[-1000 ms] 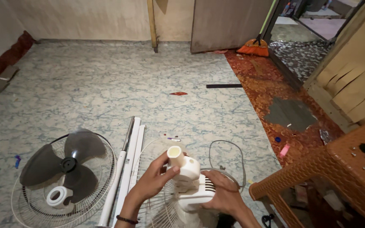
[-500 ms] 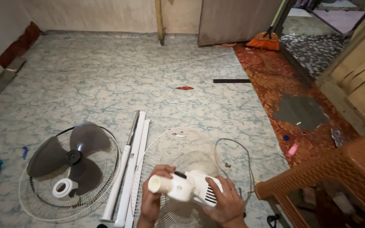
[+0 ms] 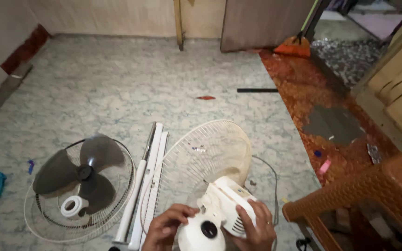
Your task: The person disassembles a white pedestal fan, removes the motor housing, and uses a screwdriver to adjust internal components. They then reassemble the fan parts and test the motor by hand.
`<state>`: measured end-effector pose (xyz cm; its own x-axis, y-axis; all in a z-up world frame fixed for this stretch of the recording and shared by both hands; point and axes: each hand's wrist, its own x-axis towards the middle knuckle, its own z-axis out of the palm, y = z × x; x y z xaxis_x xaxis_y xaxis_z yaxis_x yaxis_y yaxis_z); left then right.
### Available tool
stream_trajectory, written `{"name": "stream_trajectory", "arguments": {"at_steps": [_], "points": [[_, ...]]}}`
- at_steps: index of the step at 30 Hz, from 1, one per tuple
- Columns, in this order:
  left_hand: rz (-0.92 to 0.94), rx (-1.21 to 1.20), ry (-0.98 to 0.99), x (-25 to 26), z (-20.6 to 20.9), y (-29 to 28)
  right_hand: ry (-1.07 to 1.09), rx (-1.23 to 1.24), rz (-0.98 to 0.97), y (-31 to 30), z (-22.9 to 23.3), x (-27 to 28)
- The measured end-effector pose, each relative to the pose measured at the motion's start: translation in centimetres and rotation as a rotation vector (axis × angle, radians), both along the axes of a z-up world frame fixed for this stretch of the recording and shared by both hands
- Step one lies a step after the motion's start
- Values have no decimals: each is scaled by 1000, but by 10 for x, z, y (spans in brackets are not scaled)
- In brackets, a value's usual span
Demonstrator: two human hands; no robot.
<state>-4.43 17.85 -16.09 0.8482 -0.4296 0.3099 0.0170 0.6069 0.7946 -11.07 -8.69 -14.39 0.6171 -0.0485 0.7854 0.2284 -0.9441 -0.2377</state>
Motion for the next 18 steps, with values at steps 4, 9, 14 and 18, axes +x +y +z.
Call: {"name": "stream_trajectory", "arguments": {"at_steps": [4,9,14,18], "points": [[368,159,-84,-10,-2,4,-55,52,45,-7,-9,-5],[1180,702,-512,-27,60,2,-88,58,107,-17,-13,-5],[830,988,-266,7,134,2,-110,7,178,-22,-22,-4],[474,967,162,13,151,-4,-112,4,185,-26,-27,7]]}}
